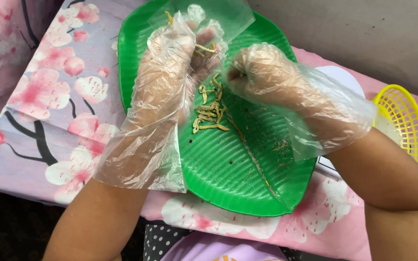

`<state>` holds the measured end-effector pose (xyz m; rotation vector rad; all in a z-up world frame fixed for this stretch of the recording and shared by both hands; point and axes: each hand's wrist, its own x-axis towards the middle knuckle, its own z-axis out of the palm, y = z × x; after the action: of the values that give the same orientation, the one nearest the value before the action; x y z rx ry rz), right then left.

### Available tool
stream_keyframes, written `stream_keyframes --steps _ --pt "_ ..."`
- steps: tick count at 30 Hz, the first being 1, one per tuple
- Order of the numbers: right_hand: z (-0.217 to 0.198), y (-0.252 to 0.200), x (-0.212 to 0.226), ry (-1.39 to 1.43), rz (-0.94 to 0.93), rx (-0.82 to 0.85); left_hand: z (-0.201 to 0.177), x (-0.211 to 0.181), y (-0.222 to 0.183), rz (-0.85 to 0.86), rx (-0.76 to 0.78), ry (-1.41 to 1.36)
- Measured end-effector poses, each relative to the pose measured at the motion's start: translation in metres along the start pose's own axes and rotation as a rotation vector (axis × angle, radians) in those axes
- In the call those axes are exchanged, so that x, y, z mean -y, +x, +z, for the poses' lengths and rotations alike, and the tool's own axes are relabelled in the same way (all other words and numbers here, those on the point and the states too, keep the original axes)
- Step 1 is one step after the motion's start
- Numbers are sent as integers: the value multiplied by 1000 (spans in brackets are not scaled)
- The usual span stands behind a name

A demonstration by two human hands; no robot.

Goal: Packing small food items into plastic bags and weighing them on a digital scale

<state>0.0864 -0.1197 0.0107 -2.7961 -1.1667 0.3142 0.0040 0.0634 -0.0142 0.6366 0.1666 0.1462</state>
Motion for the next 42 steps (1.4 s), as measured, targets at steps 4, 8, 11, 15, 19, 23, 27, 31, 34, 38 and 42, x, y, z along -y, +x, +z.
stream_keyframes --steps 4,8,11,15,19,23,27,31,34,38,42 --pt "12 15 16 -18 -204 -170 11 -11 -7 29 -46 -3" --pt "2 20 53 19 50 -27 18 -18 -13 -24 -97 74" --pt "35 51 20 -192 -457 -290 15 -15 -15 23 -52 115" --pt "12 29 38 43 -239 -172 13 -15 -17 37 -67 109" --pt "-16 -2 24 -4 -38 -44 4 7 -8 85 -47 80" --pt "-43 -49 -9 26 43 -209 12 31 -17 69 -95 122" --pt "-54 -89 -8 698 335 -487 21 41 -34 -27 -91 179" --pt "-57 -103 -6 1072 315 -516 27 46 -41 -145 -22 185" --pt "-51 -103 6 1205 305 -541 19 57 -44 -132 47 173" --pt "-42 -100 15 1147 269 -592 21 55 -48 -149 100 199" --pt "-47 -96 28 966 499 -552 30 55 -50 -253 17 210"
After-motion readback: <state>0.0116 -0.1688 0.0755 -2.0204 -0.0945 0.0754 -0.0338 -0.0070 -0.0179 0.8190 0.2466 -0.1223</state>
